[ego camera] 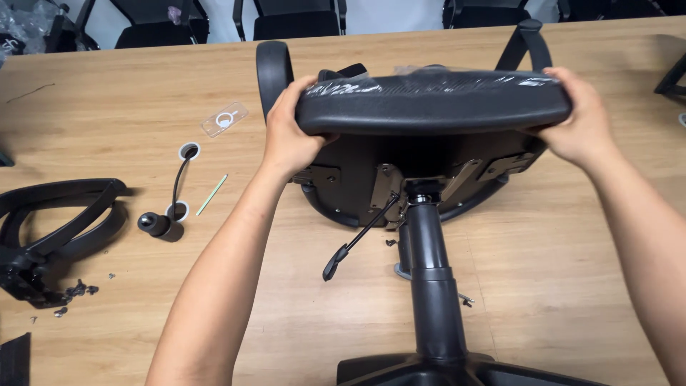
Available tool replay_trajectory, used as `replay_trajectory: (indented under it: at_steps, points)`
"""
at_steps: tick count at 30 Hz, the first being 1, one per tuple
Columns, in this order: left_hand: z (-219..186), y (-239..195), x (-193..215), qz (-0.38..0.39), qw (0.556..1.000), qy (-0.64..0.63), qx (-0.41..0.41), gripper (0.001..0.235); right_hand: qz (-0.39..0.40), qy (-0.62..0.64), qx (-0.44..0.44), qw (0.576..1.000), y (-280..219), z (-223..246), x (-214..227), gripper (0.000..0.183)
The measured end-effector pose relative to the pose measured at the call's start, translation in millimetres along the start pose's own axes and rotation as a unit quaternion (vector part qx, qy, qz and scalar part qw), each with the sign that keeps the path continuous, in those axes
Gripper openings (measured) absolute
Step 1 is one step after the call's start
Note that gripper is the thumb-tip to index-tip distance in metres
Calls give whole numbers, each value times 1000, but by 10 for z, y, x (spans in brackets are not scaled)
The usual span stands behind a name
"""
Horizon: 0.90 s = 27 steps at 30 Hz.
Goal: The person assembles an office chair on a wooden table, holding the upside-down seat and aligning it on the gas lift mechanism, then uses a screwdriver to drive screws into the seat plate, steadying the seat with the other hand. A second person's hands occasionally pass screws and a screwdriver on the table.
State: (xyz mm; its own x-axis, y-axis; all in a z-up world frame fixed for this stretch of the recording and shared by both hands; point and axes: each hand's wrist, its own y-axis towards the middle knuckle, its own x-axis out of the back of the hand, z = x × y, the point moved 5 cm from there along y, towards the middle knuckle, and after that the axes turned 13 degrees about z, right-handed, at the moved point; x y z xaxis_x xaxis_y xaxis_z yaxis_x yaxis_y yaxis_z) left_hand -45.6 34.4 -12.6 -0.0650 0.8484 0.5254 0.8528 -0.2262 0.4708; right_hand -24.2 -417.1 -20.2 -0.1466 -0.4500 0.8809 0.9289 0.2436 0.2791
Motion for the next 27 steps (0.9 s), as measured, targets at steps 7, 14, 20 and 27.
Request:
replay_trajectory:
  at_steps: [7, 14, 20, 27]
  points:
    - [350, 160, -36, 11, 999, 20, 35, 83, 17, 6, 1, 1000, 271, 116, -107, 85]
    - [433, 355, -42, 45, 995, 56, 70, 84, 32, -11, -26, 999, 320, 154, -140, 79]
    - [-362, 565, -224, 160, 952, 255, 63, 103, 19, 40, -52, 998, 98, 222, -109, 75]
    - [-1044, 963, -1220, 307, 864, 397, -44, 124, -34, 37, -39, 998, -88, 262, -50, 66]
